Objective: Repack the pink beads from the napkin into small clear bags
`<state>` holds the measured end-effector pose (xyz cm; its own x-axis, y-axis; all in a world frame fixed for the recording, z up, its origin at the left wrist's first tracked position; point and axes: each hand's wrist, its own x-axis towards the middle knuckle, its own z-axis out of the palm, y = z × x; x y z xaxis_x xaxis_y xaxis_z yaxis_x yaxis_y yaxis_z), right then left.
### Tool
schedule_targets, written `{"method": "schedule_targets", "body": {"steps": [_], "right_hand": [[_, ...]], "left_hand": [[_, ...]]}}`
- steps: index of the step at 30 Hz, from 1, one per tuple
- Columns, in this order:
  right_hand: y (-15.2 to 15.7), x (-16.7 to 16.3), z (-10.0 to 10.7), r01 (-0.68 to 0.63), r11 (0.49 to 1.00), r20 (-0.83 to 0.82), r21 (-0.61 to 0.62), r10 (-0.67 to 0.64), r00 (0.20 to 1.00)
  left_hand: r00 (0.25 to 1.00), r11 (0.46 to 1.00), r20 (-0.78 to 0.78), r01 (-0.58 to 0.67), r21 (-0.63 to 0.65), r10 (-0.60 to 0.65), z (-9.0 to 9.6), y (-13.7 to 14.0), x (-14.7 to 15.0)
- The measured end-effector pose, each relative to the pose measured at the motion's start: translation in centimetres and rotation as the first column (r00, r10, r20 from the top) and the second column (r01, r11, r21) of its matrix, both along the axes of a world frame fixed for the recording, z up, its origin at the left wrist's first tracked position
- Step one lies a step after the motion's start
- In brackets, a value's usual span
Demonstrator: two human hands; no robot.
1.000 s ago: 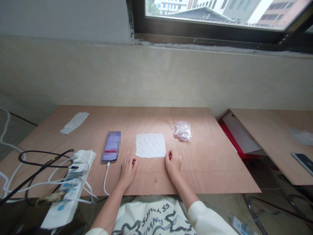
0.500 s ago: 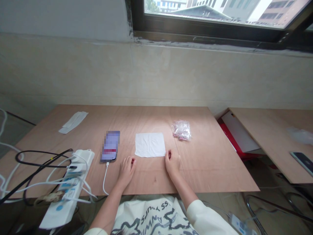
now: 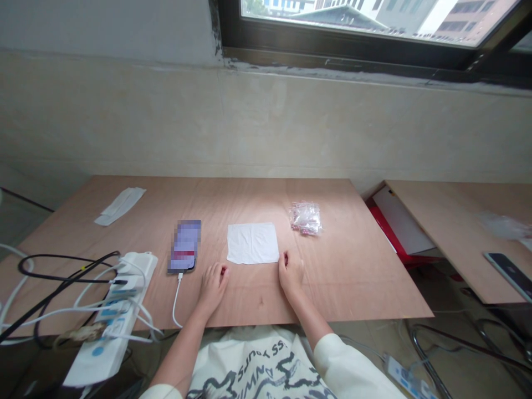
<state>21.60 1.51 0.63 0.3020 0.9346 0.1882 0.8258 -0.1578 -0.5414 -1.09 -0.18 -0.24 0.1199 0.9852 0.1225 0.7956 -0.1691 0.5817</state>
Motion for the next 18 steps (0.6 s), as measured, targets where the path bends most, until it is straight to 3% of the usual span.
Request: {"method": "schedule_targets", "body": {"steps": [18], "right_hand": [[-0.06,-0.03,-0.13,0.008,1.000,0.005,0.018,-0.008,1.000]], "left_hand": [[1.000,1.000,0.008,0.001,-0.027,0.000,-0.24,0.03,-0.15]]}}
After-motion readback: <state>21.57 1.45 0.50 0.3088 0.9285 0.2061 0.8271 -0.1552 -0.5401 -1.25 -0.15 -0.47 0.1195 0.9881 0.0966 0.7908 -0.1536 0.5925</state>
